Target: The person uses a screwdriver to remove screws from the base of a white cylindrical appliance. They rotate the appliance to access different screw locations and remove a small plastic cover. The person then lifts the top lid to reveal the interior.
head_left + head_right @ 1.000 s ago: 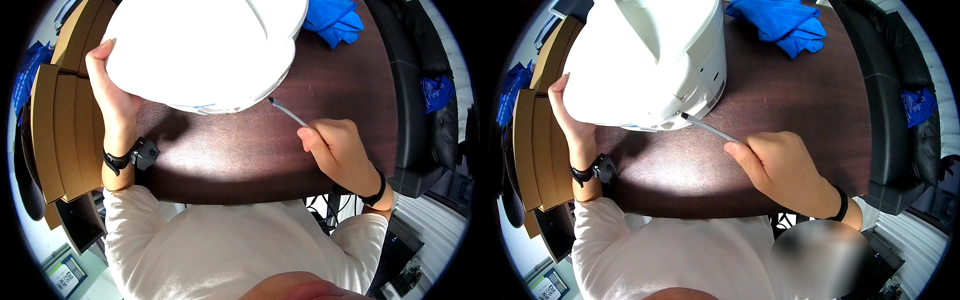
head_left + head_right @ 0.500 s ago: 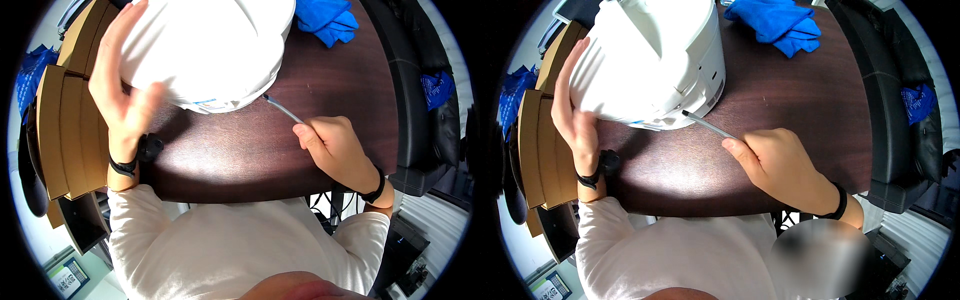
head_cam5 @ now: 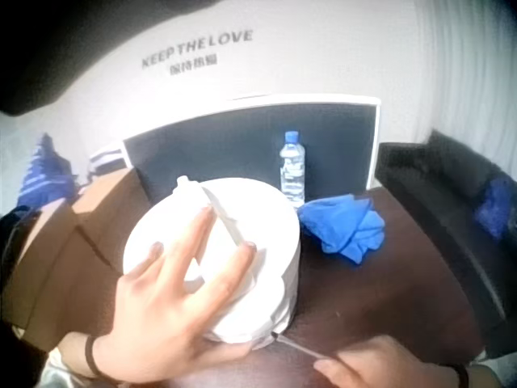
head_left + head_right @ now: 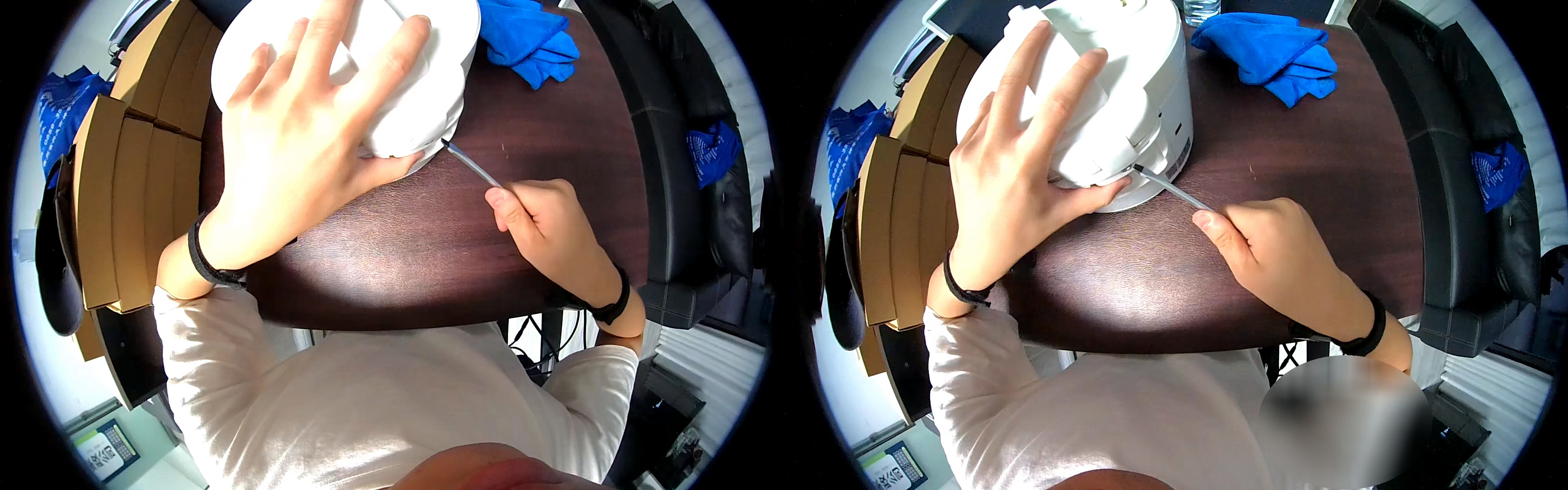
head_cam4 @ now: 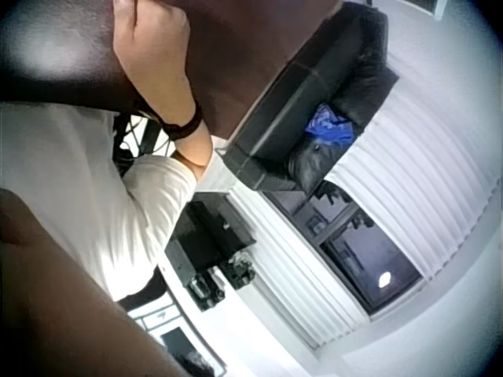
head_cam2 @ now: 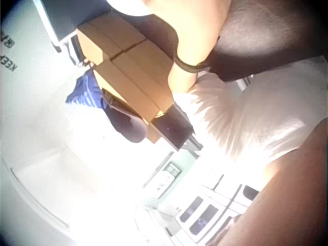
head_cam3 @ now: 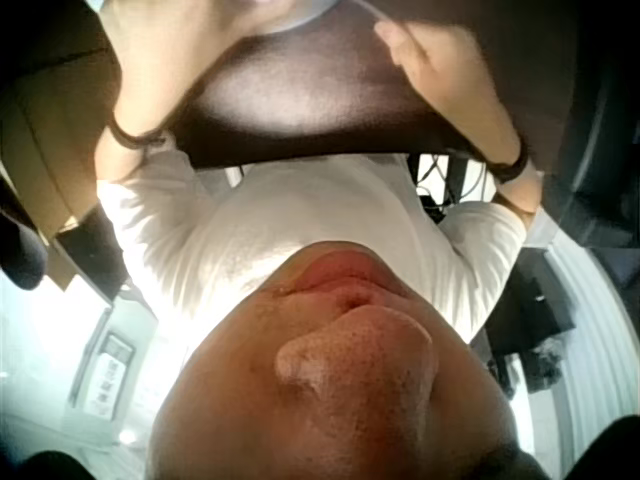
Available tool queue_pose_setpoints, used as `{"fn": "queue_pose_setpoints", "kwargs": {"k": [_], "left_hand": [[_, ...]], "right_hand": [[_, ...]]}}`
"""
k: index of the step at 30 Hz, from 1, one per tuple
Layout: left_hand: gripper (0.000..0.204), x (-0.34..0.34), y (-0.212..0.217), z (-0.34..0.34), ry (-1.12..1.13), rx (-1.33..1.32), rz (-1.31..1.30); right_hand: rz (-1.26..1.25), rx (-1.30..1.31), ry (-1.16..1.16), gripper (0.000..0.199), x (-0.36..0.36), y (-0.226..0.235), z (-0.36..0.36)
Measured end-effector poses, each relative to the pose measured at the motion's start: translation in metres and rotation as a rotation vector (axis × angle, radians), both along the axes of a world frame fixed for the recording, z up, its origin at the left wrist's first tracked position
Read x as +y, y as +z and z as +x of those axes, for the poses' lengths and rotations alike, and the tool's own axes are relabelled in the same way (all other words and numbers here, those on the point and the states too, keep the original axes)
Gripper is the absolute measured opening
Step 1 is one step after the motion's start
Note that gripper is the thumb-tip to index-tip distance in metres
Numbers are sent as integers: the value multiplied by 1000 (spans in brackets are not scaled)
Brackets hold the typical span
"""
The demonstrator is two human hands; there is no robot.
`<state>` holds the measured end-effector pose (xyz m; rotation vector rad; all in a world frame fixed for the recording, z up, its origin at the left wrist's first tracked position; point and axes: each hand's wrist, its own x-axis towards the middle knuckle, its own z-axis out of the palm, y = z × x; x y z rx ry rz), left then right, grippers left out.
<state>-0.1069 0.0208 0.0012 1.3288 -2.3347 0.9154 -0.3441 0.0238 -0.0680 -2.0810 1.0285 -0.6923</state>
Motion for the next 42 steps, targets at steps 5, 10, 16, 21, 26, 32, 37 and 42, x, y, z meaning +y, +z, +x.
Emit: {"fn": "queue_pose_setpoints", "kwargs": {"k": [5, 10, 16, 21, 26, 32, 37, 42], "left_hand": [[77, -5, -1, 8, -46, 249, 20], [75, -8, 12, 10, -130, 372, 2], [76, -2, 19, 5, -174, 464, 39], [76, -2, 18, 4, -119, 493, 18], [75, -4, 18, 4, -129, 486, -12], [75, 1, 16, -1, -110, 488, -28], [73, 3, 14, -3, -113, 474, -54], [73, 6, 11, -2, -131, 462, -81]], "right_hand": [[-13, -7, 17, 42, 4, 8, -4], [-83, -33, 22, 41, 5, 26, -8], [-122, 45, 29, 41, 3, 53, -7], [-62, 72, 54, 43, -2, 64, 1], [36, 39, 28, 45, -2, 69, 5], [95, 135, 36, 49, 4, 80, 3], [117, 116, 32, 51, 9, 79, 1], [151, 110, 23, 51, 13, 75, 0]]}}
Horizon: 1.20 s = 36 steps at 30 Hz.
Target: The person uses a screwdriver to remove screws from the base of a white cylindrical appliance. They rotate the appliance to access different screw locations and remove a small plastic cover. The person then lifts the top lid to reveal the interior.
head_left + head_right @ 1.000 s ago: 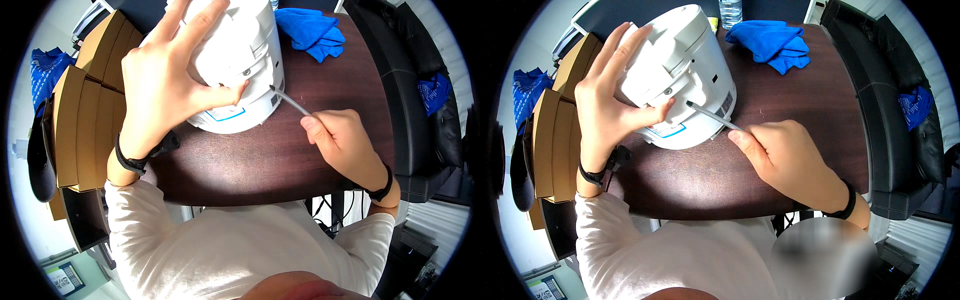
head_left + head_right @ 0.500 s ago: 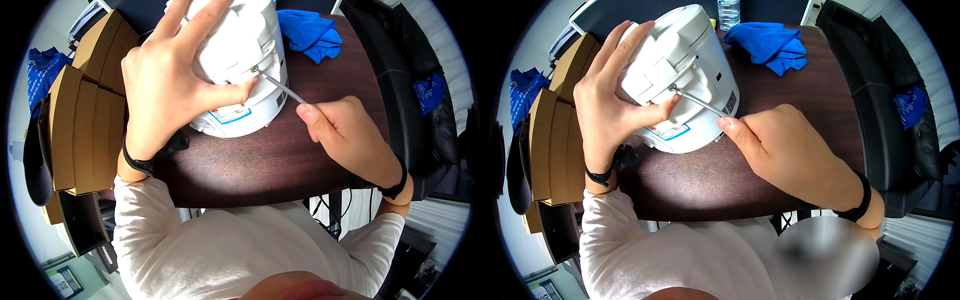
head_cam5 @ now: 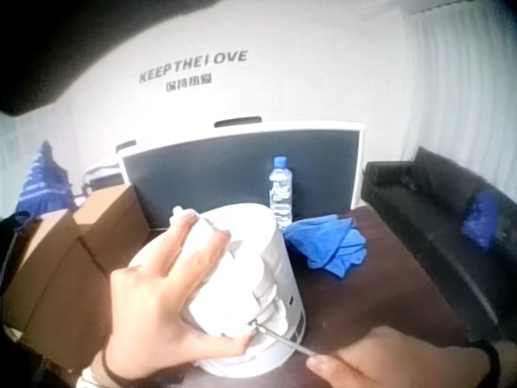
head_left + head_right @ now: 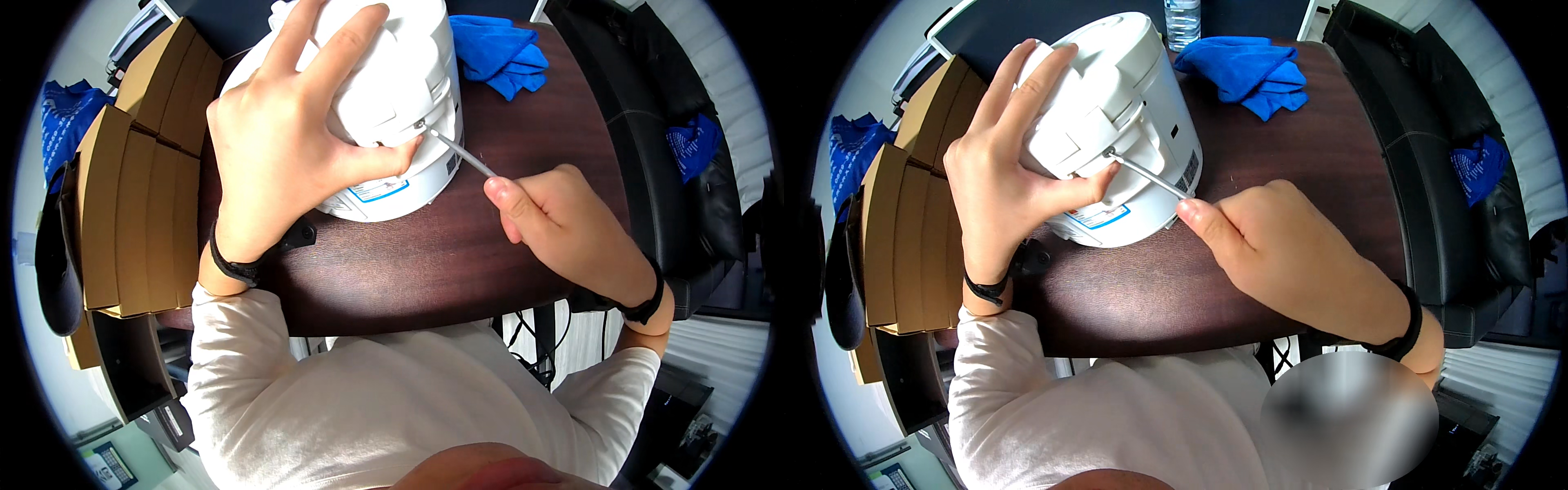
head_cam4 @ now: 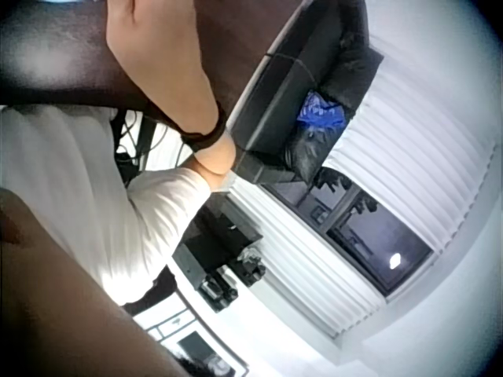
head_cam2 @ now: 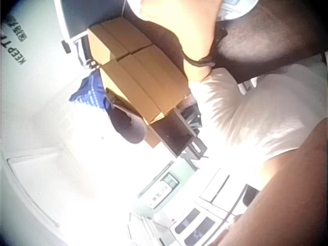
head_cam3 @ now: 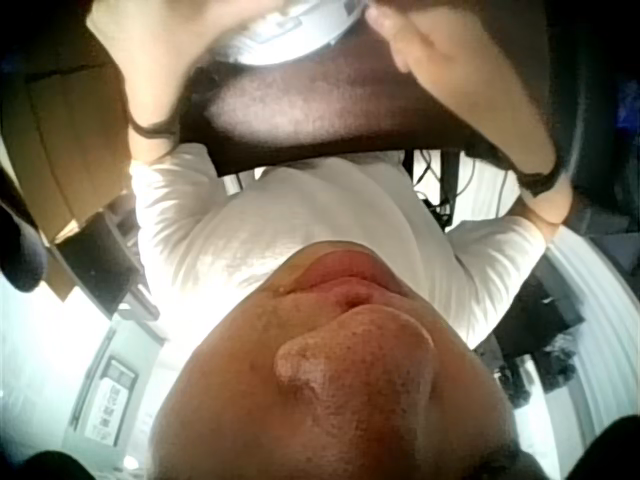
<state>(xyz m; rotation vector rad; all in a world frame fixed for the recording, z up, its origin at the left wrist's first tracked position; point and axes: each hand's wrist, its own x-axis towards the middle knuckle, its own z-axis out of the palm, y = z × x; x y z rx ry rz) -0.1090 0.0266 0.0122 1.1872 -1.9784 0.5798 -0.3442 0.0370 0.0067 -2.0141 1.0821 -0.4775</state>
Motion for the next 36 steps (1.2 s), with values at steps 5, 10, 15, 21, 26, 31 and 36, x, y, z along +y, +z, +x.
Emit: {"fn": "queue_pose_setpoints", "kwargs": {"k": [5, 10, 15, 21, 26, 31, 36], "left_hand": [[73, 4, -3, -6, 2, -42, -62], [75, 10, 2, -14, 43, -91, -25], [76, 11, -6, -17, 41, -114, -73], [75, 13, -1, -23, 74, -135, -34], [75, 8, -9, -21, -6, -84, -164], [73, 17, 6, -34, 84, -245, 25], [71, 20, 1, -43, 106, -237, 24]], "right_hand": [[65, -4, 6, 52, 4, -6, -4], [204, 2, -29, 55, 11, -2, -6], [351, 26, -33, 56, 16, -3, -8], [386, -14, -48, 57, 18, -9, -11], [403, -33, -31, 58, 19, -10, -12], [474, -38, -68, 58, 24, -14, -16], [675, -68, -99, 56, 28, -18, -21]]}}
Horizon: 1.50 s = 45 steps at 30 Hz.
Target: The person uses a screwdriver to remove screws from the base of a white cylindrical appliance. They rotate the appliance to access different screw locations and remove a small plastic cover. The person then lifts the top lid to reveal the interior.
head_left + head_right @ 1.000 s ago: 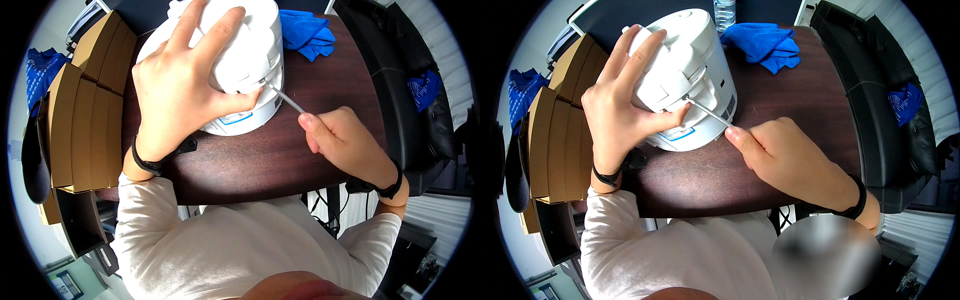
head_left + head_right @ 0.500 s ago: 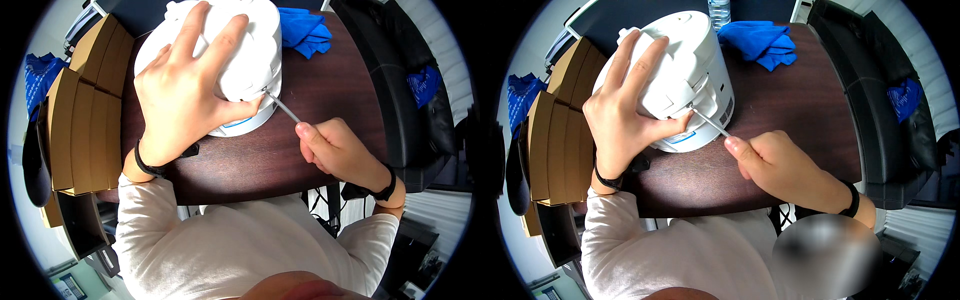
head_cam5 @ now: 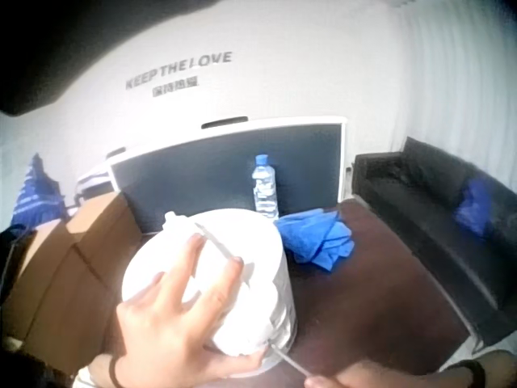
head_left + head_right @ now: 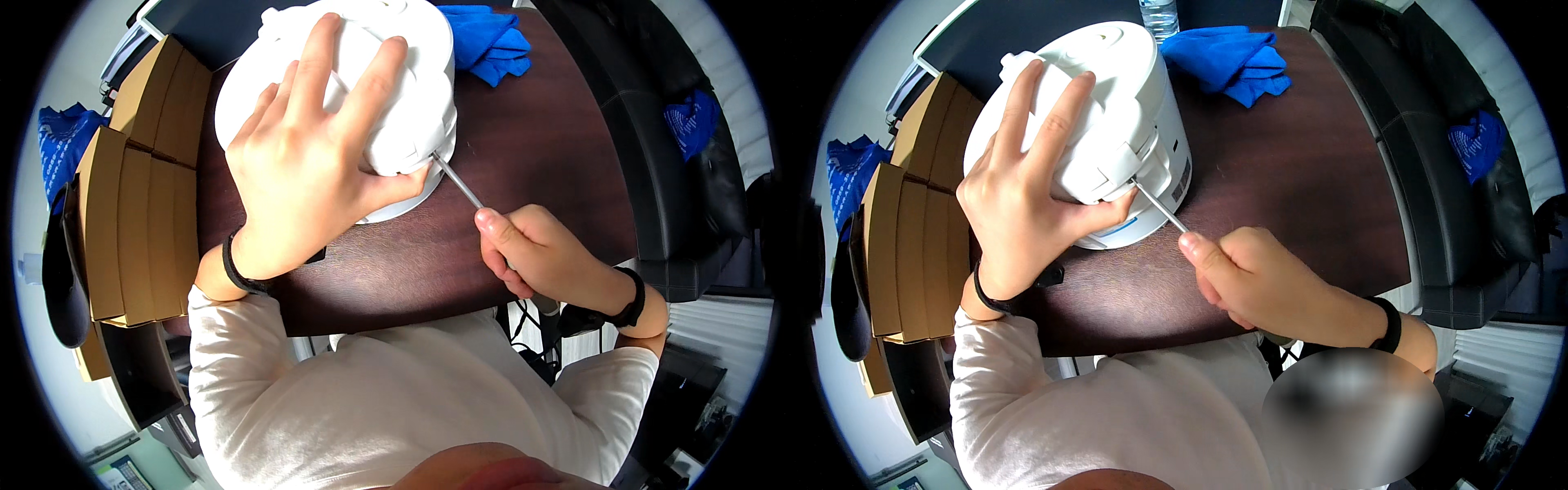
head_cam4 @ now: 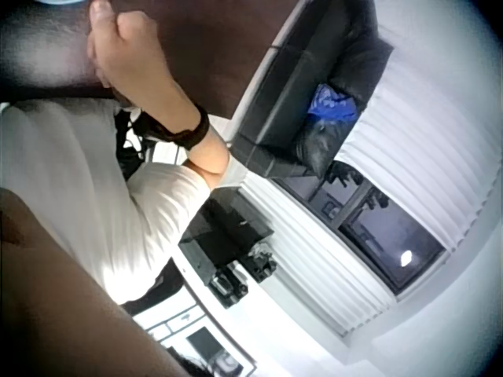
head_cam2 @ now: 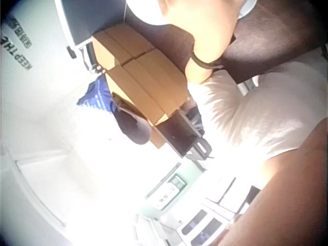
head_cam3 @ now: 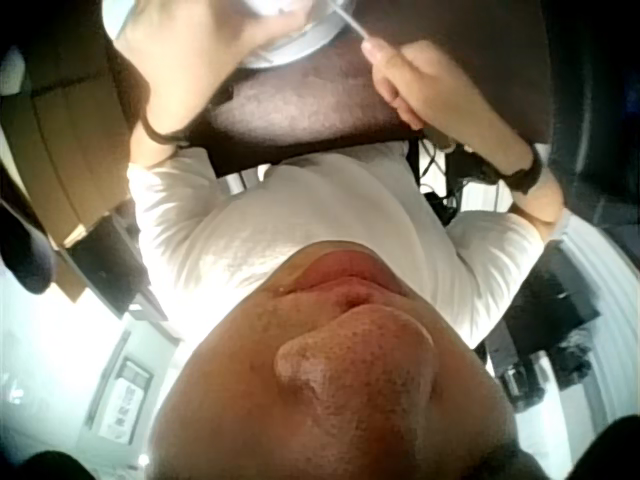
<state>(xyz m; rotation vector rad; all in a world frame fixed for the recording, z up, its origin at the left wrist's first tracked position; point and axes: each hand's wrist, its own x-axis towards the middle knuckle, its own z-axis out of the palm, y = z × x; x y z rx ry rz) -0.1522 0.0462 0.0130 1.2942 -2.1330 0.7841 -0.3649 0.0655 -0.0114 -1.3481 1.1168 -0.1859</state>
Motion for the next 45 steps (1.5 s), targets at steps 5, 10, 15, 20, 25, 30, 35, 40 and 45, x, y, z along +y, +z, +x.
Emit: {"fn": "queue_pose_setpoints", "kwargs": {"k": [5, 10, 15, 20, 25, 30, 35, 40, 45], "left_hand": [[70, -7, -11, 9, -6, -38, -60], [70, -9, -20, 21, -58, -3, -98], [69, -4, -21, 17, -71, -19, -98], [67, -15, -21, 27, -130, -184, -238], [66, -10, -23, 36, -200, -104, -171], [69, -20, -18, 52, -233, -81, -93], [71, -33, -24, 63, -287, -70, -130], [72, -37, -27, 71, -318, -91, -136], [74, -43, -25, 71, -327, -82, -135]], "right_hand": [[-1053, 282, 117, 45, -8, -26, -13], [-1637, 669, 198, 35, -19, -10, -17], [-1383, 451, 178, 40, -16, -16, -22], [-528, 30, 49, 47, -7, -22, -18], [-527, -52, 31, 48, -7, -35, -10], [-583, -50, 34, 48, -16, -37, -3], [-589, -40, 41, 46, -18, -39, 6], [-677, -85, 60, 42, -15, -48, 18], [-689, -66, 89, 43, -15, -51, 29]]}}
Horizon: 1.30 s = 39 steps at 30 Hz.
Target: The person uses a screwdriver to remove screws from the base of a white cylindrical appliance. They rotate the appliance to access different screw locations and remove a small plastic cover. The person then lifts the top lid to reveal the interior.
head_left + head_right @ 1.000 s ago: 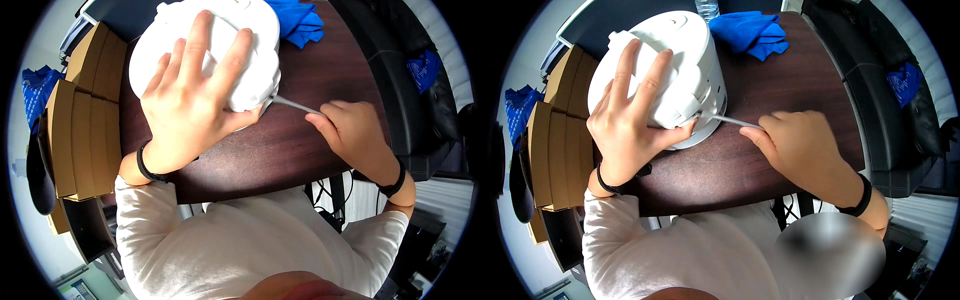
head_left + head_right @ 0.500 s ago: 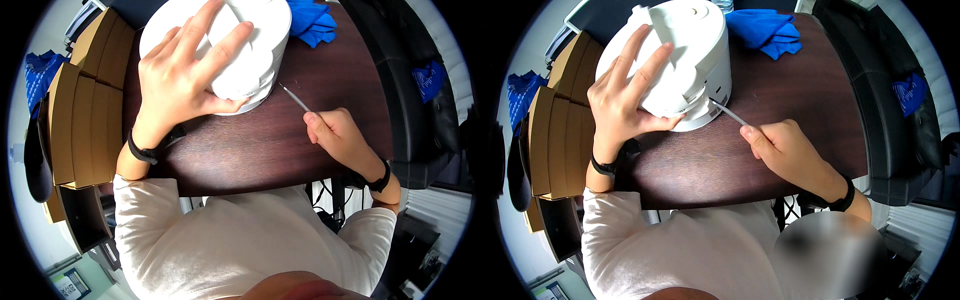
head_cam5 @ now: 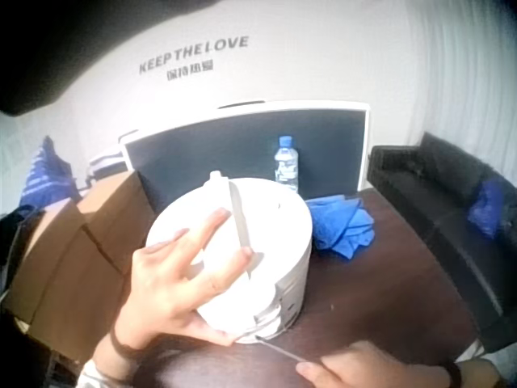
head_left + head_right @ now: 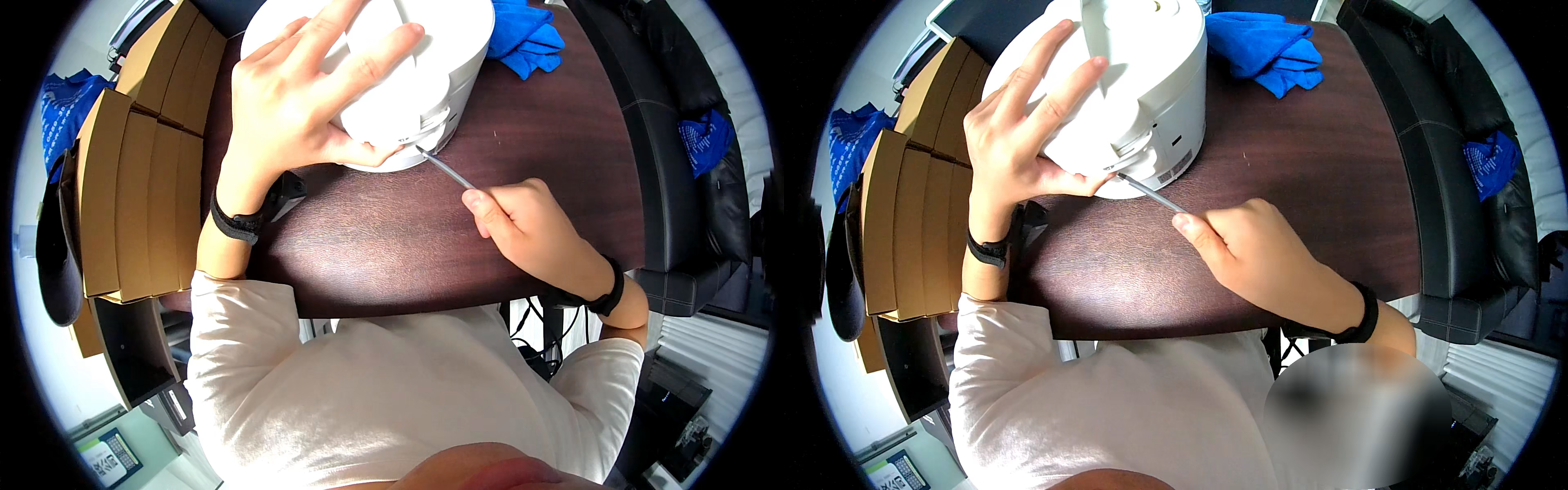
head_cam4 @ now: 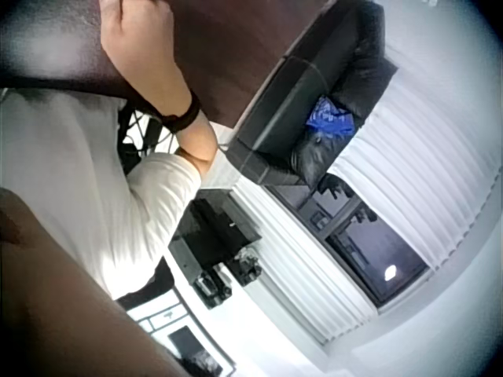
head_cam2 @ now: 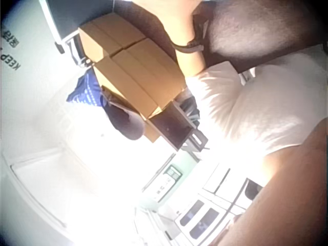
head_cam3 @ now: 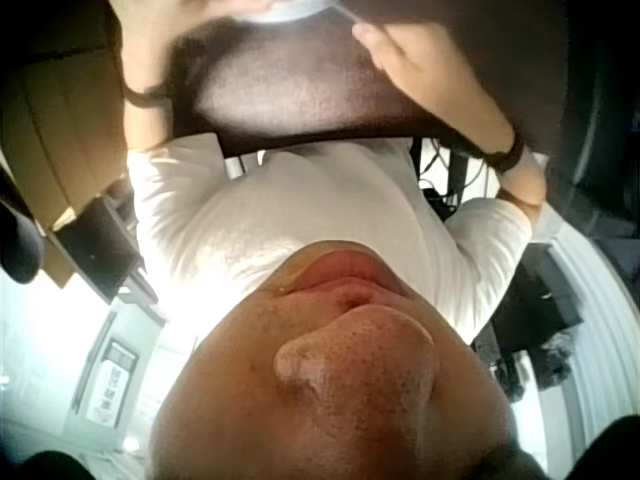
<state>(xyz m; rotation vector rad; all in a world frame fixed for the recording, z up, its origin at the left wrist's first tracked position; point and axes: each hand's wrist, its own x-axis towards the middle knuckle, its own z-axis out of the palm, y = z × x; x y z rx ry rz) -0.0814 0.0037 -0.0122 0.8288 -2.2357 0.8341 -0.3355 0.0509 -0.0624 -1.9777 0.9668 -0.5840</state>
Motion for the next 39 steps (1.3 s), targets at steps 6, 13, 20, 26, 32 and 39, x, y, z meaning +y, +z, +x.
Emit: {"fn": "queue_pose_setpoints", "kwargs": {"k": [6, 13, 20, 26, 32, 39], "left_hand": [[75, -1, -1, 2, -7, 6, 7], [74, 0, -1, 1, -7, 6, 4], [72, 0, 0, -1, 2, 12, -2], [74, 2, 1, 0, -3, 4, 18], [71, 4, 2, -3, 19, 11, 24], [70, 5, 0, -8, 41, 12, 15]], "right_hand": [[60, 0, -20, 45, 0, 0, 7], [103, -16, 10, 47, 2, 3, 9], [93, -44, 3, 48, 4, 0, 11], [195, -9, 22, 51, 5, 9, 12], [443, 53, -5, 57, 10, 23, 14], [-420, 361, -69, 46, 11, 8, 10]]}}
